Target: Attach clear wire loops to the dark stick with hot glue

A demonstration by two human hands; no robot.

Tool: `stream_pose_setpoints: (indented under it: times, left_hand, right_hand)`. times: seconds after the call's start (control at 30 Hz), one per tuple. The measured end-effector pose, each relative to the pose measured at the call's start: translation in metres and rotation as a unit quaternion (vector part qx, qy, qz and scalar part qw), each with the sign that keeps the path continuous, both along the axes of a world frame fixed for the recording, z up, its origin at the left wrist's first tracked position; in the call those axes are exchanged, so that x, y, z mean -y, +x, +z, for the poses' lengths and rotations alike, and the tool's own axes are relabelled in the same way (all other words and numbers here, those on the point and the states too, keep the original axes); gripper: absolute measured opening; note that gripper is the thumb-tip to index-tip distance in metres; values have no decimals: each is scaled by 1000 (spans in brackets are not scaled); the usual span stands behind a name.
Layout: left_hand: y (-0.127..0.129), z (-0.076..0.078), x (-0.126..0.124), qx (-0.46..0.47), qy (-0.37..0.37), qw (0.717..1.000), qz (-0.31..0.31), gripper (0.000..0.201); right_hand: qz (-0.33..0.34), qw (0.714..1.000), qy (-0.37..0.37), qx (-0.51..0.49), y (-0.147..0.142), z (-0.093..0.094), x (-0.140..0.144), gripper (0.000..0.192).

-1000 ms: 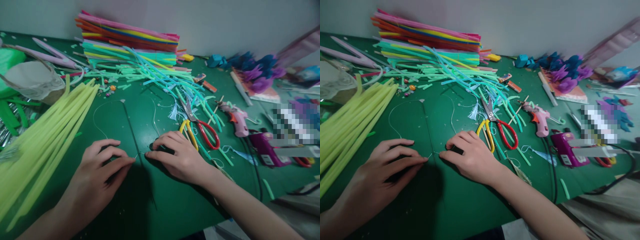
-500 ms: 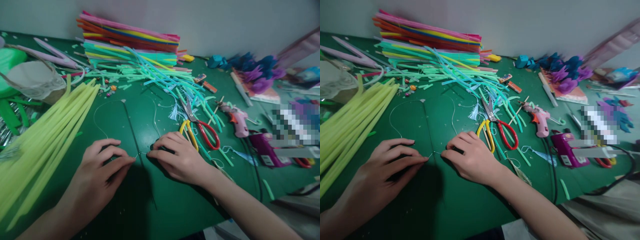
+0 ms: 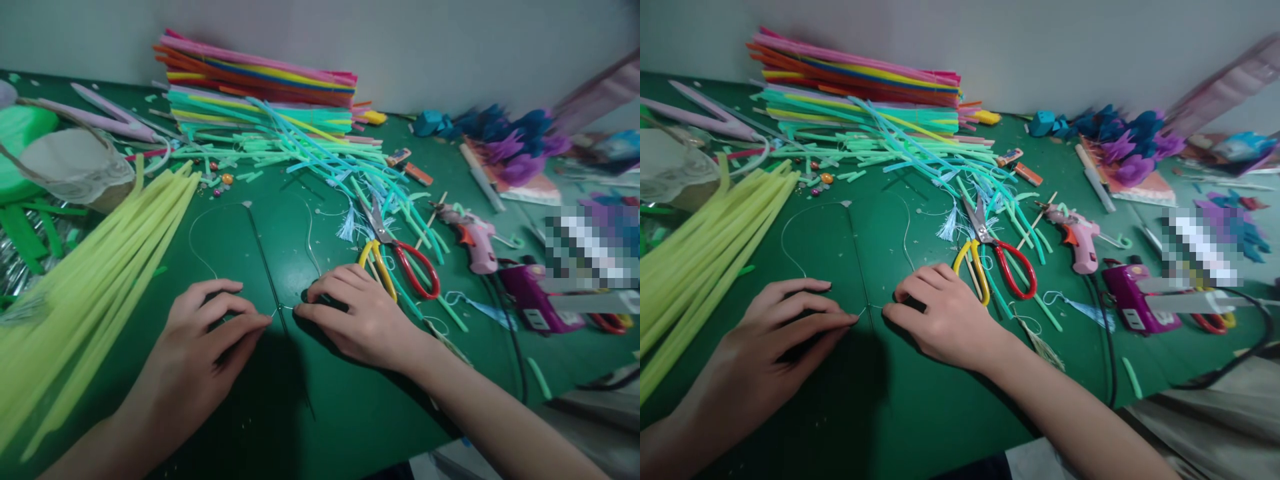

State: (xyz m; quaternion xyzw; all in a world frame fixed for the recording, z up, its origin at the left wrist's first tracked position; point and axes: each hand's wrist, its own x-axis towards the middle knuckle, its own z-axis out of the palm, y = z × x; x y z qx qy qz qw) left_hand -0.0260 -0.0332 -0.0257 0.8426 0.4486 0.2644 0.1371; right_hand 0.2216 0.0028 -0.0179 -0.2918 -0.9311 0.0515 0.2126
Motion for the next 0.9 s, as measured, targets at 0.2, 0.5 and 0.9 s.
stream_pose_setpoints:
  times: [0.2,0.5,0.9]
  left_hand:
    - [-1,-1,0,-4,-1,1000,0,17]
    - [-1,1,1,2,-5,1000,3,18]
    - [-1,2,0,7,-2,1000,0,19]
  right_hand:
    - [2,1000,-3,-4,0,-2,0,20]
    - [2,1000,-7,-2,0,-2,-1,21]
    - [1,999,-32,-7,0,-2,0,22]
